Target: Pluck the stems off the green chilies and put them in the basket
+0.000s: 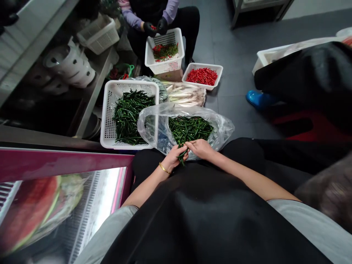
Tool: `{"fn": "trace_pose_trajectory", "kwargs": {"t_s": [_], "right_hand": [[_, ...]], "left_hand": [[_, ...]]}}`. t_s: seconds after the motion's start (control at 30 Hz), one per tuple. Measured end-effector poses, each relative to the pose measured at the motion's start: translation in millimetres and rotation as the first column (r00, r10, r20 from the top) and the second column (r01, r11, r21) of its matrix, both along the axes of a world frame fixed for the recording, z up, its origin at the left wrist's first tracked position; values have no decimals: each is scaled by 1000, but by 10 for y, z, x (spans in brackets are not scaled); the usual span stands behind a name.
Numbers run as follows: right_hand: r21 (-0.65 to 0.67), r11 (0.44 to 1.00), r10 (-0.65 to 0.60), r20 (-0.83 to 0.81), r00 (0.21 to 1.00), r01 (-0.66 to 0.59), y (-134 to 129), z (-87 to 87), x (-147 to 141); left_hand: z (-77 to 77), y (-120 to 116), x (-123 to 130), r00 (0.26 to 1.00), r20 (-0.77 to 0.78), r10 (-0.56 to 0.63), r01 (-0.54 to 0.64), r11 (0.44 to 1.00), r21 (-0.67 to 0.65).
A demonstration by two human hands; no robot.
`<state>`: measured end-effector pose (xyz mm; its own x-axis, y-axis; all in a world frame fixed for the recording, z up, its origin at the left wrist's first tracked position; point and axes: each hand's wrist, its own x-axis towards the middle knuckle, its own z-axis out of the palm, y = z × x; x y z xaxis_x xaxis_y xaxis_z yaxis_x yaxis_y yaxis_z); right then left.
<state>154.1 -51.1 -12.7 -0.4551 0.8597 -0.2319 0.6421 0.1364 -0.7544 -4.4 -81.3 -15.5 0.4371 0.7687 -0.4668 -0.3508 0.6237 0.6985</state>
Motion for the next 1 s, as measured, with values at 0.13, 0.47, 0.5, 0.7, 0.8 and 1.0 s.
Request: {"fn": "trace_pose_trajectory", "kwargs": {"t_s": [0.13,0.47,0.5,0.7,0.8,1.0], "right_hand": [[294,945,8,425,905,-146,95,88,42],[246,788,279,675,683,-565,584,-41,-149],[260,793,270,661,700,-551,623,-43,-136],[223,932,180,400,899,-286,781,48,119],[42,993,93,300,949,-111,807,122,165],[-164,986,-2,39,999,8,768,473,162]], "left_hand": [[6,-13,-1,1000,-2,25,-25,999,-30],[-28,180,-540,988,68,138,-140,990,35],[-29,203,-566,987,41,157,-159,986,54],[-59,395,-380,940,-237,244,-181,949,259],[-60,487,-239,891,-328,314,-213,927,309],[95,484,-198,828,-446,341,-39,827,561]]}}
